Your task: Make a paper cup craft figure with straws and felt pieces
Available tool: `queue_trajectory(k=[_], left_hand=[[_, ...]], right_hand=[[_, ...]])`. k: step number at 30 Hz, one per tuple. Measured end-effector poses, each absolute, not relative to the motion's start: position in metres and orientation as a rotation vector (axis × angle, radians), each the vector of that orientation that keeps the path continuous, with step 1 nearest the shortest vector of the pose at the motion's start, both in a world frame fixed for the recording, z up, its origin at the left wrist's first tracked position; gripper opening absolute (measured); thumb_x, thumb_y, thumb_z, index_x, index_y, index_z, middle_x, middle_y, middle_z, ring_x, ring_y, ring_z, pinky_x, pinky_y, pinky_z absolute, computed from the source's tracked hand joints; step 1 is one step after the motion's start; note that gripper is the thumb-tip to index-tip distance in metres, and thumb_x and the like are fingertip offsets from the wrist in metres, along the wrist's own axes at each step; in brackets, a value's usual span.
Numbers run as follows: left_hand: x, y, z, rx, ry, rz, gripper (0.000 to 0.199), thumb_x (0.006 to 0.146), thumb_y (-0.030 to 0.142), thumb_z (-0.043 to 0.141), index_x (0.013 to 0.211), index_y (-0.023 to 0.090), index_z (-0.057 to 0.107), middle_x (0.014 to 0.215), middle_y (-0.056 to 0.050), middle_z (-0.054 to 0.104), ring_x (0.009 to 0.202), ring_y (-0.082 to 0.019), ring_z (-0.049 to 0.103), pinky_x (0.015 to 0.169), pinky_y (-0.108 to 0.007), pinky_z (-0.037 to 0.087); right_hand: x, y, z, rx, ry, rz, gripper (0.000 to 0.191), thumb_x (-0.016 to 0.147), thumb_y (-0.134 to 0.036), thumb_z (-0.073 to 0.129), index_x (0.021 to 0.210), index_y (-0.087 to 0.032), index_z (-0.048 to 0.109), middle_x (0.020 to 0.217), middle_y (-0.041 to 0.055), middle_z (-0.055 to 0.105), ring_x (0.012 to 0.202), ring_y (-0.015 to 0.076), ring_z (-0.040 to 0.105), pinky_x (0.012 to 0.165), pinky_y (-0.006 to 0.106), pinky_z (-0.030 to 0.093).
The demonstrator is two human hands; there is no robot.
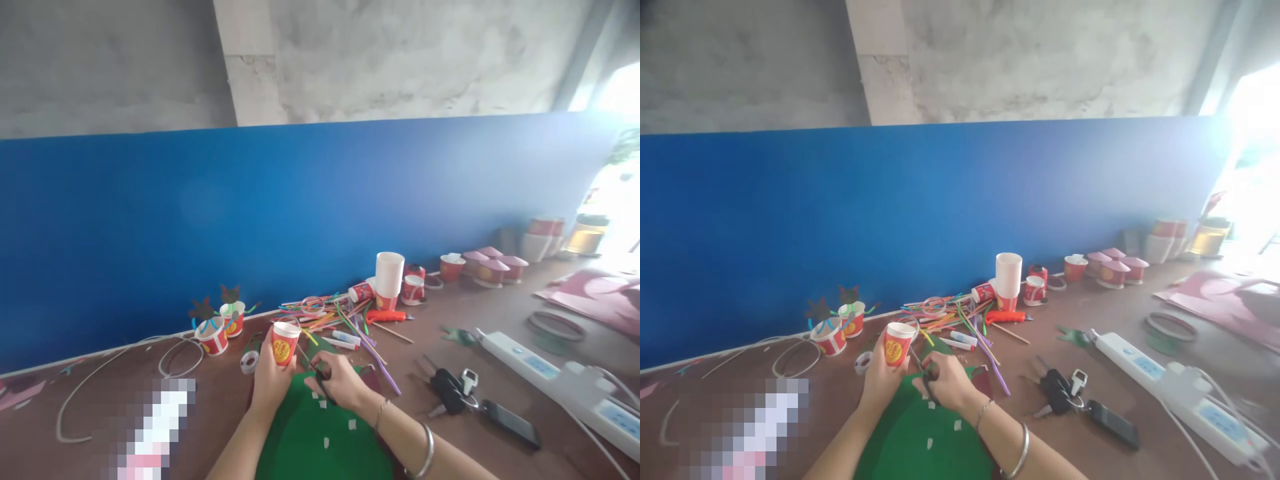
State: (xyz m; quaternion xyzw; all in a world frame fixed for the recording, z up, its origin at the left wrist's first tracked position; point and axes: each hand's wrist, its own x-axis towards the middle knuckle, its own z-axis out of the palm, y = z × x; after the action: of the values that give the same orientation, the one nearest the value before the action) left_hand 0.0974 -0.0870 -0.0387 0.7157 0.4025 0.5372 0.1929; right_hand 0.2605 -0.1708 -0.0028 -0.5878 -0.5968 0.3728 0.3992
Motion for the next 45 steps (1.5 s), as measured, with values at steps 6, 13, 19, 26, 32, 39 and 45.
queue_trajectory(k=[6, 13, 19, 26, 32, 39, 45], left_hand=[[0.097, -0.095, -0.035, 2.049, 1.245, 1.438, 0.064, 0.073, 0.024, 0.062, 0.132, 0.014, 0.038, 0.121, -0.017, 0.057, 0.112, -0.030, 0.057, 0.092, -0.045, 0.047], [0.095, -0.092, -0.038, 2.128, 1.261, 1.368, 0.063, 0.070, 0.023, 0.062, 0.129, 0.015, 0.041, 0.119, -0.017, 0.058, 0.111, -0.031, 0.056, 0.094, -0.043, 0.045], [0.095, -0.091, -0.038, 2.016, 1.239, 1.379, 0.065, 0.067, 0.022, 0.064, 0.128, 0.015, 0.043, 0.120, -0.016, 0.057, 0.113, -0.031, 0.054, 0.096, -0.044, 0.042], [0.097, -0.095, -0.030, 1.888, 1.164, 1.435, 0.054, 0.065, 0.020, 0.065, 0.117, 0.016, 0.052, 0.117, -0.015, 0.059, 0.105, -0.028, 0.057, 0.096, -0.042, 0.041], [0.101, -0.102, -0.027, 1.811, 1.282, 1.489, 0.048, 0.063, 0.017, 0.063, 0.111, 0.014, 0.054, 0.108, -0.014, 0.061, 0.103, -0.029, 0.057, 0.092, -0.042, 0.043], [0.102, -0.118, -0.034, 1.722, 1.361, 1.406, 0.054, 0.065, 0.018, 0.062, 0.116, 0.016, 0.046, 0.108, -0.012, 0.059, 0.100, -0.027, 0.058, 0.085, -0.038, 0.046], [0.103, -0.099, -0.013, 1.555, 1.458, 1.532, 0.044, 0.069, 0.034, 0.063, 0.104, 0.015, 0.047, 0.092, -0.011, 0.061, 0.085, -0.028, 0.061, 0.077, -0.041, 0.048]], right_hand=[[0.267, -0.170, -0.003, -0.886, -1.004, 1.814, 0.047, 0.070, -0.060, 0.055, 0.087, -0.016, 0.056, 0.039, -0.0110, 0.037, 0.033, 0.0039, 0.026, 0.038, 0.019, 0.015], [0.273, -0.168, 0.006, -1.226, -1.386, 1.421, 0.034, 0.068, -0.044, 0.069, 0.082, -0.016, 0.055, 0.039, -0.0061, 0.053, 0.031, 0.0074, 0.041, 0.033, 0.017, 0.027], [0.274, -0.166, 0.011, -1.324, -1.478, 1.306, 0.032, 0.066, -0.035, 0.072, 0.086, -0.016, 0.057, 0.040, -0.0071, 0.052, 0.032, 0.0089, 0.043, 0.035, 0.019, 0.033], [0.277, -0.170, 0.008, -1.532, -1.809, 0.639, 0.026, 0.064, -0.033, 0.071, 0.085, -0.018, 0.064, 0.055, -0.0032, 0.058, 0.049, 0.0108, 0.049, 0.049, 0.022, 0.032], [0.274, -0.174, 0.006, -1.619, -1.970, 0.415, 0.025, 0.068, -0.031, 0.064, 0.090, -0.020, 0.066, 0.064, 0.0006, 0.065, 0.056, 0.0143, 0.055, 0.054, 0.023, 0.034], [0.282, -0.174, 0.009, -1.598, -2.037, 0.182, 0.020, 0.070, -0.024, 0.057, 0.088, -0.021, 0.065, 0.066, 0.0017, 0.064, 0.063, 0.0163, 0.057, 0.058, 0.024, 0.034], [0.284, -0.166, -0.007, -1.549, -1.875, 0.455, 0.020, 0.070, -0.031, 0.063, 0.086, -0.019, 0.065, 0.062, -0.0002, 0.060, 0.056, 0.0148, 0.052, 0.054, 0.024, 0.037]])
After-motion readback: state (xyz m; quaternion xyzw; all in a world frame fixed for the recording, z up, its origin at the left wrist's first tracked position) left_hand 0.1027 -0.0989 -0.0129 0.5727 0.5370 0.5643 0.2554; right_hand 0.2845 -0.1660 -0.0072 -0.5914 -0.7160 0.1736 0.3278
